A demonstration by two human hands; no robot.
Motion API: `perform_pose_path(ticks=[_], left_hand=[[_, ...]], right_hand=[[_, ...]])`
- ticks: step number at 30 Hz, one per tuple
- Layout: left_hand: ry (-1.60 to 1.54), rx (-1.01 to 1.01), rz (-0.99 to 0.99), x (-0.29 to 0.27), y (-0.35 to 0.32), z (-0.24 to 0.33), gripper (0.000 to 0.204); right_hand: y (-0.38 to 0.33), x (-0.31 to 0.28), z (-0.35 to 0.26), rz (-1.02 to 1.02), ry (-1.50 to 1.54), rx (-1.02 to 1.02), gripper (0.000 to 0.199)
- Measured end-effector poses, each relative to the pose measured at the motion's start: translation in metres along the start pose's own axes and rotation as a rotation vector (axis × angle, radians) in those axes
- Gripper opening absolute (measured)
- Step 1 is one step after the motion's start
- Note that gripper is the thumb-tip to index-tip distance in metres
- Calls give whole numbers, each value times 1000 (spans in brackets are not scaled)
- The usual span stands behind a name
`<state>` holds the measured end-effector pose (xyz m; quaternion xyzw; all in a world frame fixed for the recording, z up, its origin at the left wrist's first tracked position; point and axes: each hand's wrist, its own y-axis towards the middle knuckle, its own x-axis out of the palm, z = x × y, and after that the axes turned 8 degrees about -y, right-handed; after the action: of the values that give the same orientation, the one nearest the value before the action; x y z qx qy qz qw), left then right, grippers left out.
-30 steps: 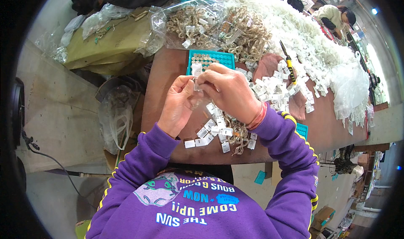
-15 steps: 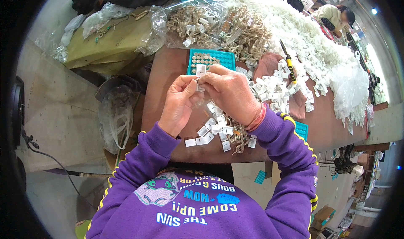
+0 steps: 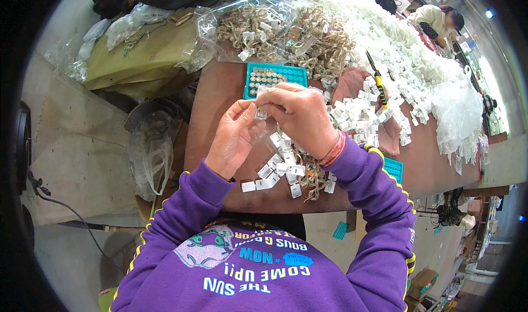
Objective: The person repeatedly picks small white plastic components and metallic parts from a table, aligns them by hand, and places them into a blue tray. The person handles the items one at a time and continues the same assembly cycle throughout the clip.
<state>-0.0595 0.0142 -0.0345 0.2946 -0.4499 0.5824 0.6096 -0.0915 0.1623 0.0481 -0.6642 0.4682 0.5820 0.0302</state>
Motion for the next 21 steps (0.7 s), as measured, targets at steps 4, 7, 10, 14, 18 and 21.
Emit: perform_pose_path(ticks=[4, 7, 10, 14, 18, 21], left_hand=[[-145, -42, -23, -6, 2, -2, 14], [-162, -41, -77, -12, 6, -1, 15], [-131, -73, -40, -15, 8, -2, 16], [-73, -47, -3, -16, 9, -2, 17], [-59, -50, -6, -13, 8, -2, 17], [-44, -43, 25, -11, 8, -2, 17]], right_hand=[[-9, 11, -1, 101, -196, -274, 31], [-5, 13, 17, 106, 6, -37, 26], [12, 10, 58, 69, -28, 203, 19], [13, 26, 91, -92, -260, 146, 10], [8, 36, 106, -77, -275, 110, 9], [8, 37, 109, -81, -232, 147, 8]])
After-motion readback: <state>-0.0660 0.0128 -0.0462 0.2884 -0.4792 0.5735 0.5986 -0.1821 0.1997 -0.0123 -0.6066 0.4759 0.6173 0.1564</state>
